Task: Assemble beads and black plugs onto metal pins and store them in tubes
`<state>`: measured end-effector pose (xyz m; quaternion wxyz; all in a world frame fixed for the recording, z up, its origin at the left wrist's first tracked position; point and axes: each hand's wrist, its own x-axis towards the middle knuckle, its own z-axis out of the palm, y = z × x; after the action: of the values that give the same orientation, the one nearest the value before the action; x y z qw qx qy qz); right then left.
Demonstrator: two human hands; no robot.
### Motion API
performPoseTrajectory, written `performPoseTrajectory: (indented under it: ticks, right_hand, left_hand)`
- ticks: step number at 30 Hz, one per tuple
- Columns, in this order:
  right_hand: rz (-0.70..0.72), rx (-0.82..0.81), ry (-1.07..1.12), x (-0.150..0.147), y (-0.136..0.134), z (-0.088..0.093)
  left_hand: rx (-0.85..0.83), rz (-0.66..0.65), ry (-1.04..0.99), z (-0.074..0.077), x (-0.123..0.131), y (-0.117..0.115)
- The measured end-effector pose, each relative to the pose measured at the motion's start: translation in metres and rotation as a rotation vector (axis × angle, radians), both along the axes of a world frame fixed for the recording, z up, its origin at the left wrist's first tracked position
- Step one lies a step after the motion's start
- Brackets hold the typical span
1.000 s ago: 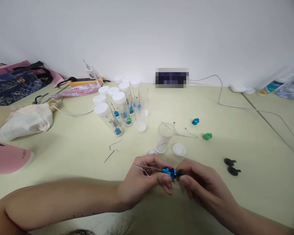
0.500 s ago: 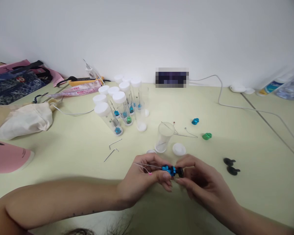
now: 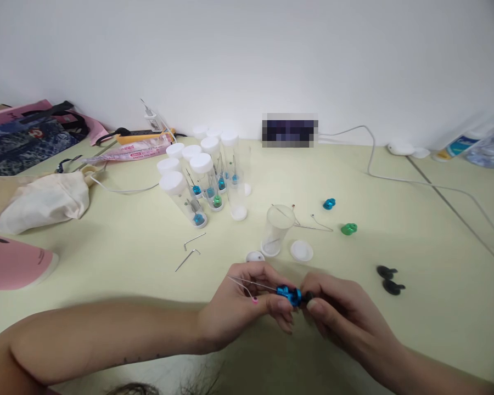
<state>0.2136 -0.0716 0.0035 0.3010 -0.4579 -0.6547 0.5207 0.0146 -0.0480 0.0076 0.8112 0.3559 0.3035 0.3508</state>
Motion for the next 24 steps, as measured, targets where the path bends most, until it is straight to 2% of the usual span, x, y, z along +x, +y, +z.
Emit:
performPoseTrajectory:
  ticks: [5,10,13,19,24]
  right_hand:
    - [-0.085,0.011,-0.017,-0.002,-0.0002,0.0001]
    - [0.016,0.067,-0.047,-0.0001,-0.0003,0.0025]
    - [0.024,0.047,-0.022,0.0008,-0.0017,0.0018]
    - [-0.142,-0.113,0.11,-0.0004,-0.0062,0.0045]
    - [-0.184,-0.116,0.147,0.0007,-0.0077,0.0042]
  left_hand:
    - [-0.001,0.034,0.022,0.0001,0.0005,0.0013]
    - [-0.002,-0.015,-0.027,0.0003,0.0013,0.0007]
    - [-0.01,-0.014,-0.035,0.0008,0.0013,-0.0001]
    - [-0.014,0.033,0.011,0.0017,0.0012,0.0003]
    - [-0.017,0.037,0.023,0.0017,0.0012,0.0004]
